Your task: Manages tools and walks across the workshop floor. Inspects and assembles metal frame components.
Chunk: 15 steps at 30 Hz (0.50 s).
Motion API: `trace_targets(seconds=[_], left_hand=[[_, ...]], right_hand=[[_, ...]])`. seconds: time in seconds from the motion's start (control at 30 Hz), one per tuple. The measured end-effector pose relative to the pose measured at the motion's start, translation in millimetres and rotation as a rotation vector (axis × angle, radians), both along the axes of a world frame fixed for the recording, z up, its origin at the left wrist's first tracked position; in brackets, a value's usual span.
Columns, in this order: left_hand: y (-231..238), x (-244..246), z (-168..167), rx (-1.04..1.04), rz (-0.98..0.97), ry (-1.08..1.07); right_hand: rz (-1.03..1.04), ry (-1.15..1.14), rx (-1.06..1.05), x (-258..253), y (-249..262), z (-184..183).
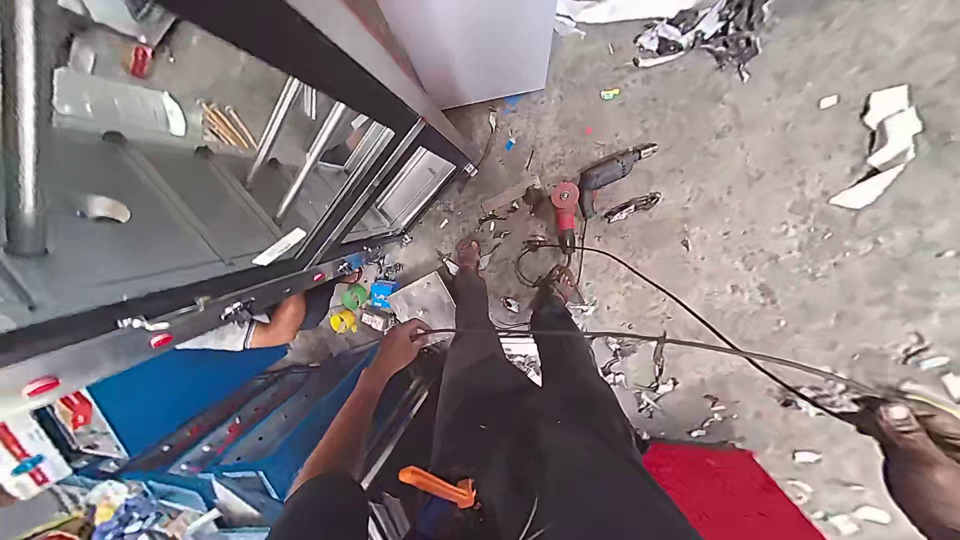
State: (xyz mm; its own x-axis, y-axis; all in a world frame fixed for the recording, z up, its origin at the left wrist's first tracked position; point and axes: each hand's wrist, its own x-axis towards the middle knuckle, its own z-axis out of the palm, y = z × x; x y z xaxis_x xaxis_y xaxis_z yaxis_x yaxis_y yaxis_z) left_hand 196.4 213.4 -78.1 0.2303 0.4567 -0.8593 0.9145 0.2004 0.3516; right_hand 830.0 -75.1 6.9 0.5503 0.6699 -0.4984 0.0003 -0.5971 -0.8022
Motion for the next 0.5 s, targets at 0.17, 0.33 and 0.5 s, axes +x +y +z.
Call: trace_targets(seconds=[0.17, 0.33, 0.5], left_hand=[[57.6, 27.9, -2.4, -0.186, -0.018, -0.239], [87.5, 84.2, -27.5, -0.142, 0.027, -0.273], [47.2, 138.4, -85.2, -0.217, 0.036, -0.283]], right_hand=[[-0.250, 0.254, -0.404, -103.5, -133.5, -41.6], [0.117, 0.455, -1.106, -212.0, -152.7, -110.1], [0.600, 0.300, -1.011, -220.9, -52.0, -261.2]])
